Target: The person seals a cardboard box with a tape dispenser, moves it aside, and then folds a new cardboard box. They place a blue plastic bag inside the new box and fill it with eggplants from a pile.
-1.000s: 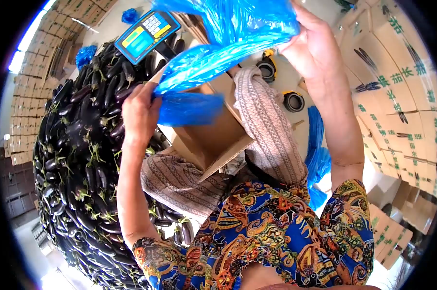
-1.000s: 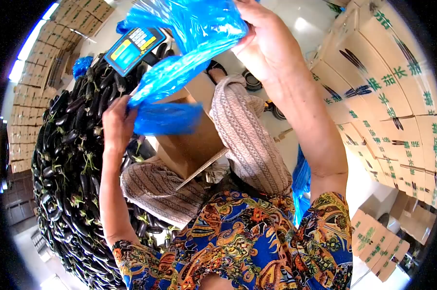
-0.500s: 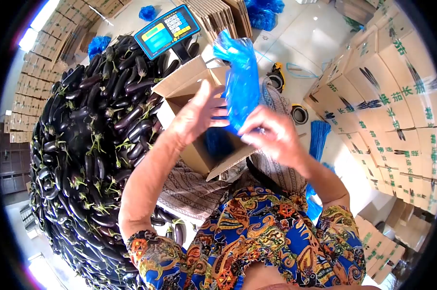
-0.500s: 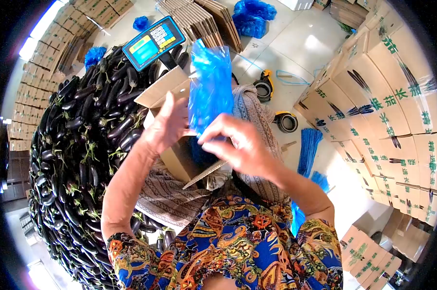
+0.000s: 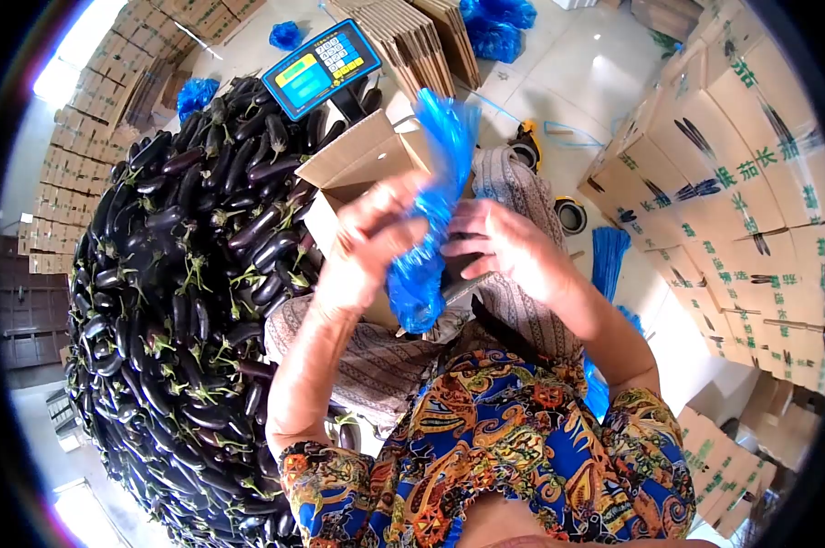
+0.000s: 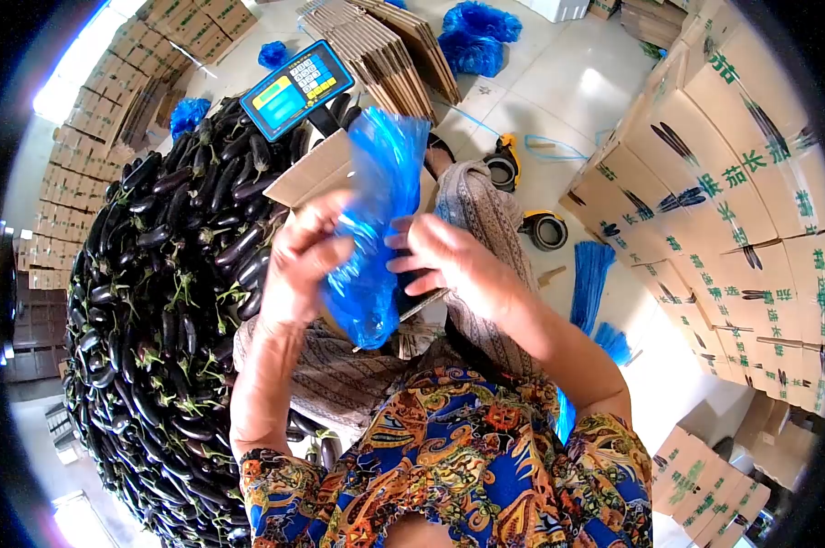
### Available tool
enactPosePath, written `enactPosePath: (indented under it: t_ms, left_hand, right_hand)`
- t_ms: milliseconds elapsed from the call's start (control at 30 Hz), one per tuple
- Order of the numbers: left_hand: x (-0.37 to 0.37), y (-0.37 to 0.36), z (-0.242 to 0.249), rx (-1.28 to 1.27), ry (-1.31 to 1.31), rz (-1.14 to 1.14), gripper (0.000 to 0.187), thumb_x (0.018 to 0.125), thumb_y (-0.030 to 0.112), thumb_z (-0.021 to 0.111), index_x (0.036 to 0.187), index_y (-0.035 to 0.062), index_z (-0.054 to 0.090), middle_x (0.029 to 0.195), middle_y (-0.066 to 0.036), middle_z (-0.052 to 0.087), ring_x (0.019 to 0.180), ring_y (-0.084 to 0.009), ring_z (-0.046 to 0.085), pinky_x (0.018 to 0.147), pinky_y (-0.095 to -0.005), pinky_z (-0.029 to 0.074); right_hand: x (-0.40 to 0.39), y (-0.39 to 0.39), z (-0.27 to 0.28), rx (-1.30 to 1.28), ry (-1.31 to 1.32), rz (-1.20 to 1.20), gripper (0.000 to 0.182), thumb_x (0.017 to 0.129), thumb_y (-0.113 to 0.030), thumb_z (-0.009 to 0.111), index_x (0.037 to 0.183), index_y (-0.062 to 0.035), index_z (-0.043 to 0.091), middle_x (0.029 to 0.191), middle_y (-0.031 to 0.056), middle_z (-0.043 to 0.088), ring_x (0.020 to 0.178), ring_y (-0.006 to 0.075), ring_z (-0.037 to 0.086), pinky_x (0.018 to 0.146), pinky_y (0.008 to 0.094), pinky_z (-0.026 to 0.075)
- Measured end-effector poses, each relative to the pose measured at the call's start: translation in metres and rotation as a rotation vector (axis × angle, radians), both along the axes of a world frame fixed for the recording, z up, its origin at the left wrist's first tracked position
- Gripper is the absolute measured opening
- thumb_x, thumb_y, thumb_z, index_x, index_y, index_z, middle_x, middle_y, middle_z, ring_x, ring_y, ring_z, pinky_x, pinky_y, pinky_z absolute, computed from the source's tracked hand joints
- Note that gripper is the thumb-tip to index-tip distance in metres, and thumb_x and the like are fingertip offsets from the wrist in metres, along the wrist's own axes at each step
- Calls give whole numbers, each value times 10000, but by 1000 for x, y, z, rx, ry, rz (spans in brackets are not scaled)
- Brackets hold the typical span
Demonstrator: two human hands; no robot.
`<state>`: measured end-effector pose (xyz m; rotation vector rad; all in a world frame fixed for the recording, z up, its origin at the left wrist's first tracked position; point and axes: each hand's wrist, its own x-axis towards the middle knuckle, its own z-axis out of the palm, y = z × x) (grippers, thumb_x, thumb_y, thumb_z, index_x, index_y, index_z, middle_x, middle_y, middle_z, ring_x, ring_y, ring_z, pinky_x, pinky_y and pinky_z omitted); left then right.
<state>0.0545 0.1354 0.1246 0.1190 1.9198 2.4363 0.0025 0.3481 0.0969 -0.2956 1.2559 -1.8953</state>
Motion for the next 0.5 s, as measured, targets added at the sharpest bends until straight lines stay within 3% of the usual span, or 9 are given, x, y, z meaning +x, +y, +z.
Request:
enactPosePath:
  t_ms: [33,67,200,367,400,433,500]
  left_hand:
    - [6,9,2,-219,57,-31,386,833,-11,606,1217,28,617,1121,-79,657,1043,-181,612,939,-328,472]
    - [12,17,1,-352,169,-104,367,830,-22,598,1192,34,627,1066,-89,651,994,-200,623,894,-330,485]
    - [35,48,-29,-700,317,-123,341,805,-72,593,1120,44,652,889,-130,600,812,-283,610,714,-353,499]
    - [54,44,-32,-665,181,-192,310,816,-51,617,1106,53,656,852,-110,602,748,-249,612,695,-347,481]
    - [56,42,-28,-617,115,-226,281,818,-41,631,1085,42,663,841,-94,608,782,-195,599,733,-313,479]
    - [57,41,-40,-550,207,-163,371,808,-2,666,1174,20,614,888,-64,599,833,-151,578,780,-284,475]
    - [58,41,-28,-505,-5,3,560,824,111,738,1318,24,489,914,-62,580,813,-178,597,765,-309,520]
  right_hand:
    - [-7,-1,-2,-110,-167,19,507,948,-463,577,1281,-87,507,1180,45,595,1026,136,595,833,304,513]
    - [-10,-5,-16,-155,-161,6,559,950,-511,547,1299,-76,504,1163,34,595,1020,118,588,841,295,508]
    - [-14,-15,-12,-132,-106,-116,503,966,-406,561,1304,-35,527,1070,51,649,975,122,622,851,295,510]
    - [-21,-1,-16,-95,-205,-288,323,980,-328,557,1089,-38,647,1028,55,689,919,133,657,840,299,523]
    - [-19,2,-17,-56,-175,-309,324,980,-332,558,1093,-43,648,1023,49,692,919,129,657,836,295,523]
    - [-17,5,-18,-17,-144,-330,324,980,-336,559,1096,-48,650,1017,43,695,919,126,657,832,291,522]
    - [-11,4,-13,-18,-151,-340,345,977,-358,565,1133,-62,648,984,23,700,912,114,655,821,273,513]
